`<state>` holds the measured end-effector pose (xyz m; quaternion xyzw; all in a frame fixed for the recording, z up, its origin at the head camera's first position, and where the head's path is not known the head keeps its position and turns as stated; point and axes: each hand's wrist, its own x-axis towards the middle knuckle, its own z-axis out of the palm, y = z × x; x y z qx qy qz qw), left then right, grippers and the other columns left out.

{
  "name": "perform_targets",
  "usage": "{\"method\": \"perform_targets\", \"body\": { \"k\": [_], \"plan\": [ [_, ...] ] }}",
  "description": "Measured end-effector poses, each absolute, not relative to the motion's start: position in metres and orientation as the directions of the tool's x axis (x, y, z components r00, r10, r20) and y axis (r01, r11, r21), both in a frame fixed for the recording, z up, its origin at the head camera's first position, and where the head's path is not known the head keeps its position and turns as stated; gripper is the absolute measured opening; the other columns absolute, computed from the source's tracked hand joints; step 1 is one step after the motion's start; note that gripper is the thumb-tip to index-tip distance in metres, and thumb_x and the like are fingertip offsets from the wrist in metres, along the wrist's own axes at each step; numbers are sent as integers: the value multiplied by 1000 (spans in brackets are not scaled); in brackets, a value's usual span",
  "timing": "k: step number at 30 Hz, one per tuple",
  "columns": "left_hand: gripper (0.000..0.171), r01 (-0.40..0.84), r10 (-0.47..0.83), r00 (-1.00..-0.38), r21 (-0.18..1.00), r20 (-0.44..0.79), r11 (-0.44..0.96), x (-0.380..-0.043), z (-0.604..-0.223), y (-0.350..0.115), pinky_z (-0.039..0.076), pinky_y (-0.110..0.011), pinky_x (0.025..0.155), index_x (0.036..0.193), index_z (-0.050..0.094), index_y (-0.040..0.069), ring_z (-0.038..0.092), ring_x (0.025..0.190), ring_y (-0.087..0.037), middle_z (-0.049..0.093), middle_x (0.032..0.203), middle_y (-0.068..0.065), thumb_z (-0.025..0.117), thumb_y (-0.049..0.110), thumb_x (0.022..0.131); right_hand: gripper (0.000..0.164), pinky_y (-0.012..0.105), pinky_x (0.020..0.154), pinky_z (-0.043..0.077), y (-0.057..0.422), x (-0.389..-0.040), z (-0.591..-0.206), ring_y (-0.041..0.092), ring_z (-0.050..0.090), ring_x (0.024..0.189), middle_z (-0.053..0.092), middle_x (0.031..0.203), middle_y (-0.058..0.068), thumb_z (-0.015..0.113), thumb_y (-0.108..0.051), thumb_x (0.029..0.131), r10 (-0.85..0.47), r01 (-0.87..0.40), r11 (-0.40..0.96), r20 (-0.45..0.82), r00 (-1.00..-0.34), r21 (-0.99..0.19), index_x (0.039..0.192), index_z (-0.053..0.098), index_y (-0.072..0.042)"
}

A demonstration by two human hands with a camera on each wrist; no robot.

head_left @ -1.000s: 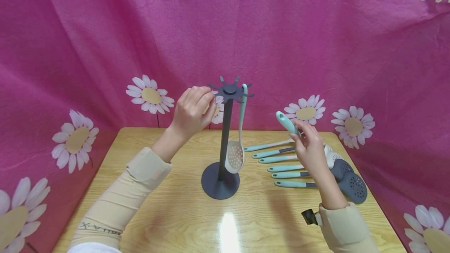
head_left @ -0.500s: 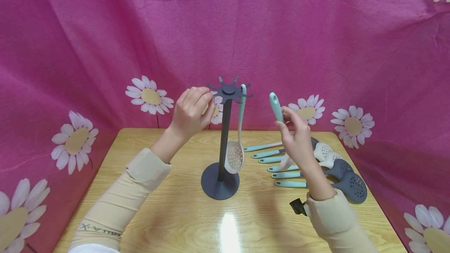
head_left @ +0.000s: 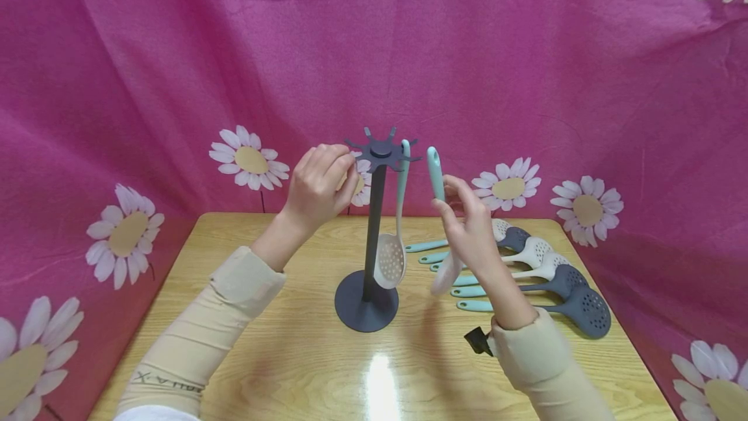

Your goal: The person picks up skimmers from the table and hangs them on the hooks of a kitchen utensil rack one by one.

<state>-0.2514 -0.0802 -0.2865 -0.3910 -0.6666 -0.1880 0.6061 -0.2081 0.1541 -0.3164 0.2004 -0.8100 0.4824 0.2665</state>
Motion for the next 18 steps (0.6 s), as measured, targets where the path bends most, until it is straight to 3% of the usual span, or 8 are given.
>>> {"method": "perform_targets", "body": {
  "k": [5, 10, 18],
  "plan": [
    [15, 751, 297, 36, -222, 954, 622, -252, -288, -81, 46, -33, 59, 77, 59, -5, 56, 68, -27, 60, 78, -16, 51, 6, 85, 31, 26, 71, 50, 150, -208, -316, 24, 61, 83, 61, 90, 17, 60, 1, 84, -68, -575, 446, 614, -786, -686, 115, 55, 2],
    [13, 752, 299, 33, -220, 954, 621, -252, -288, -81, 47, -33, 59, 77, 59, -5, 56, 67, -27, 60, 78, -16, 51, 5, 84, 31, 21, 69, 48, 147, -209, -317, 24, 61, 82, 62, 90, 17, 61, 0, 84, -73, -566, 438, 600, -797, -698, 114, 55, 1],
    [16, 753, 298, 33, -219, 954, 620, -251, -287, -80, 47, -33, 59, 78, 59, -5, 56, 68, -27, 61, 78, -16, 51, 6, 85, 30, 38, 72, 51, 142, -210, -318, 25, 61, 84, 61, 92, 16, 59, 0, 85, -81, -551, 419, 574, -815, -722, 115, 55, 0]
  ]
}}
